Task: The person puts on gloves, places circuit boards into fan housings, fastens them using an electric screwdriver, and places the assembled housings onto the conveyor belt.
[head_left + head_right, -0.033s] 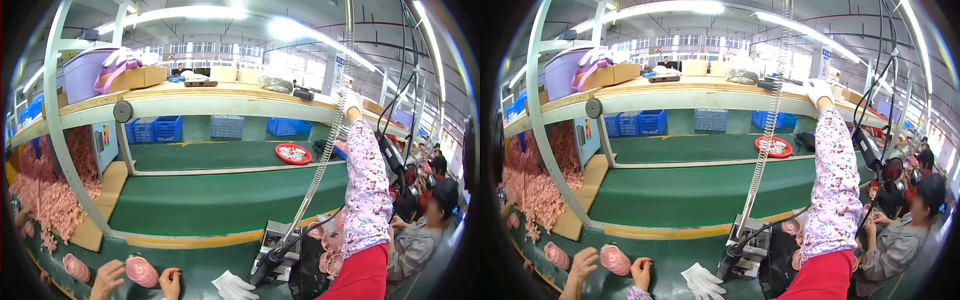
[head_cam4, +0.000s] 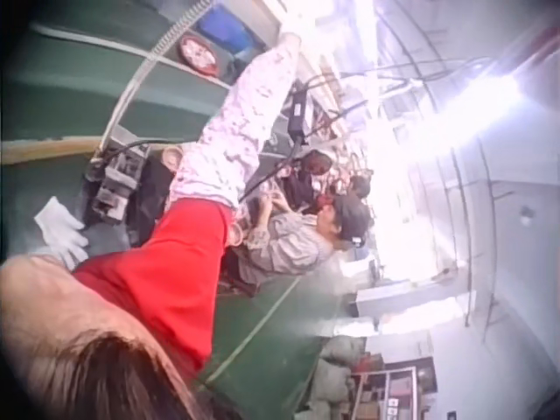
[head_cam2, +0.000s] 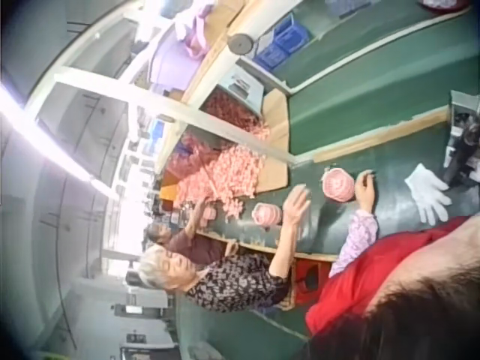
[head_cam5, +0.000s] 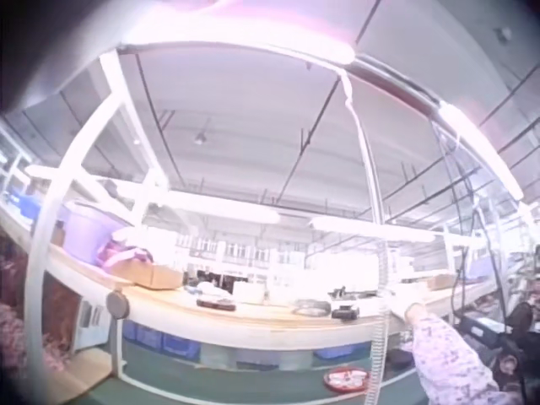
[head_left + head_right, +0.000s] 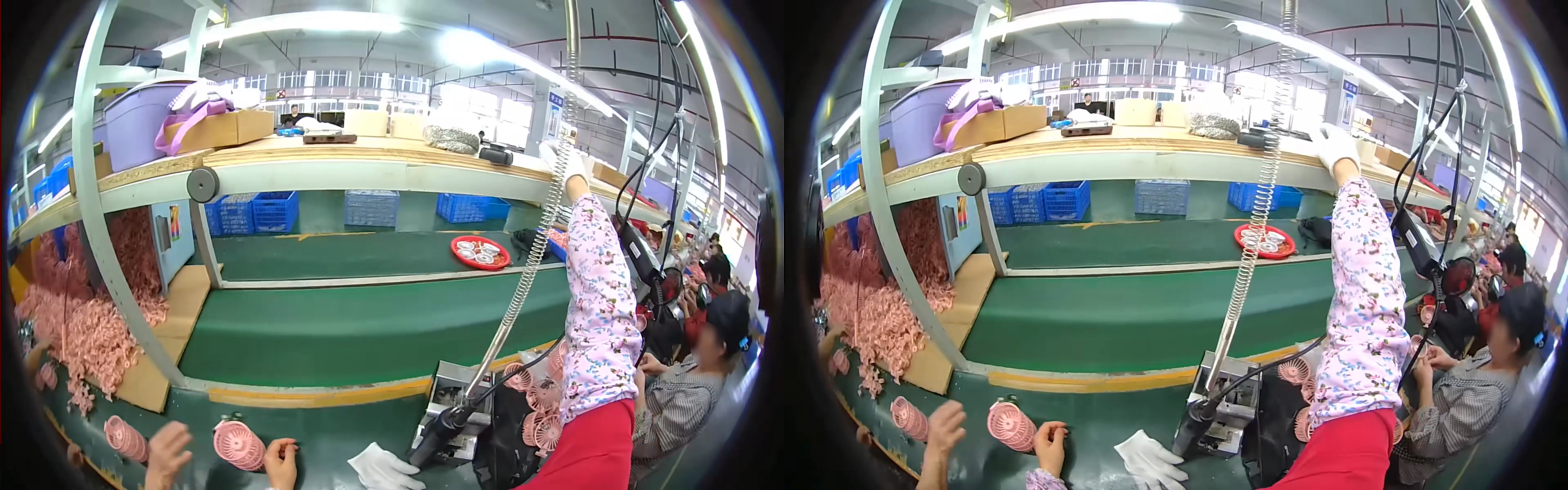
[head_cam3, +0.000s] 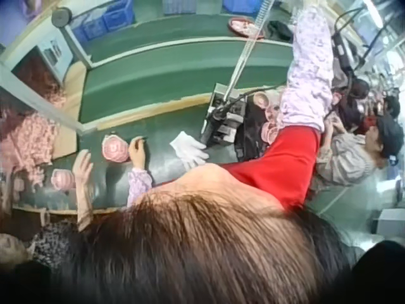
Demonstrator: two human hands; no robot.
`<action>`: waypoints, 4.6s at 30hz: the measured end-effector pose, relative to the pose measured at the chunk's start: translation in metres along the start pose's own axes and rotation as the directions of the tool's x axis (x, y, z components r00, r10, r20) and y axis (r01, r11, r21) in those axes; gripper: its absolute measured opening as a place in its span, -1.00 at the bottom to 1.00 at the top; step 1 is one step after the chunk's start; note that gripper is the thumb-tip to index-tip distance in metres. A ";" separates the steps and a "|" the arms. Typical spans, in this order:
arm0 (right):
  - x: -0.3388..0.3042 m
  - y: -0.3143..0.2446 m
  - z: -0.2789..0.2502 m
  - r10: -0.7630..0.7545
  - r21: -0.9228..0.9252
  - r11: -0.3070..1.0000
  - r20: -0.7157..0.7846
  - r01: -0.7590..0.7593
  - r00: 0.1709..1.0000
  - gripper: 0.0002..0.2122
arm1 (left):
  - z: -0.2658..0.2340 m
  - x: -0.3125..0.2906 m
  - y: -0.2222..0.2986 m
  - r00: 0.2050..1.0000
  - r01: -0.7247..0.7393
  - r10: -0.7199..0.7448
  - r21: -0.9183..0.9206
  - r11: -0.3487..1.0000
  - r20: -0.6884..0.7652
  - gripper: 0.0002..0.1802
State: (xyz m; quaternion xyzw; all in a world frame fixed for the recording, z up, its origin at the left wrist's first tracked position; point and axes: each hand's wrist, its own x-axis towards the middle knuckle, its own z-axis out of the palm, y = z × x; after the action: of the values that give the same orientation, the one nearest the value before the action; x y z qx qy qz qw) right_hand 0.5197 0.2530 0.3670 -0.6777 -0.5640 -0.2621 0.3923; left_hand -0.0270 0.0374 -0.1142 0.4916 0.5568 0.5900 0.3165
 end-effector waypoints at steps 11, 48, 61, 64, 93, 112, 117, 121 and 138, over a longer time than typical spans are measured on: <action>-0.069 -0.135 -0.045 -0.456 0.013 0.882 0.278 0.471 0.845 -0.59 | -0.007 0.003 0.006 0.998 -0.032 0.028 0.060 0.998 0.060 -0.90; -0.278 -0.108 -0.062 0.133 0.892 0.449 -0.016 -0.046 0.991 -0.71 | 0.005 0.004 0.034 0.952 -0.286 0.235 0.291 0.913 0.197 -0.91; -0.542 -0.164 -0.062 -0.255 0.600 0.775 0.582 -0.197 0.772 -0.91 | 0.043 -0.038 0.070 0.901 -0.251 0.137 0.236 0.939 0.412 -0.69; -0.553 -0.183 -0.044 -0.100 0.533 0.694 0.737 -0.484 0.669 -0.85 | 0.050 -0.031 0.064 0.840 -0.197 -0.008 0.320 0.927 0.542 -0.74; -0.544 -0.230 -0.035 -0.654 0.796 0.605 0.493 0.005 0.574 -0.84 | 0.046 -0.066 0.118 0.863 0.504 -0.316 -0.649 0.570 0.393 -0.75; -0.554 -0.265 -0.039 -0.877 0.909 0.400 0.416 -0.116 0.241 -0.85 | -0.002 -0.050 0.126 0.803 -0.409 0.497 -0.302 0.861 0.328 -0.61; -0.510 -0.228 -0.055 -0.599 0.884 0.464 0.363 -0.060 0.714 -0.93 | -0.051 0.012 0.125 0.830 -0.526 0.554 0.431 0.734 0.068 -0.60; -0.496 -0.176 -0.047 0.129 0.883 0.464 0.016 -0.075 0.992 -0.66 | -0.103 0.051 0.129 0.889 -0.457 0.306 0.630 0.628 0.340 -0.39; -0.472 -0.160 -0.042 0.031 0.796 -0.215 0.584 -0.566 0.811 -0.64 | -0.017 -0.024 0.144 0.729 -0.437 -0.028 0.497 0.750 0.684 -0.28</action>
State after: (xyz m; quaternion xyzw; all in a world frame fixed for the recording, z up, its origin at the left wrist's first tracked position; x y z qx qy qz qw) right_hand 0.2614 -0.0365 0.0519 -0.3042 -0.4344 0.4797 0.6990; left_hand -0.0104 -0.0160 0.0215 0.8034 0.5119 0.1922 0.2355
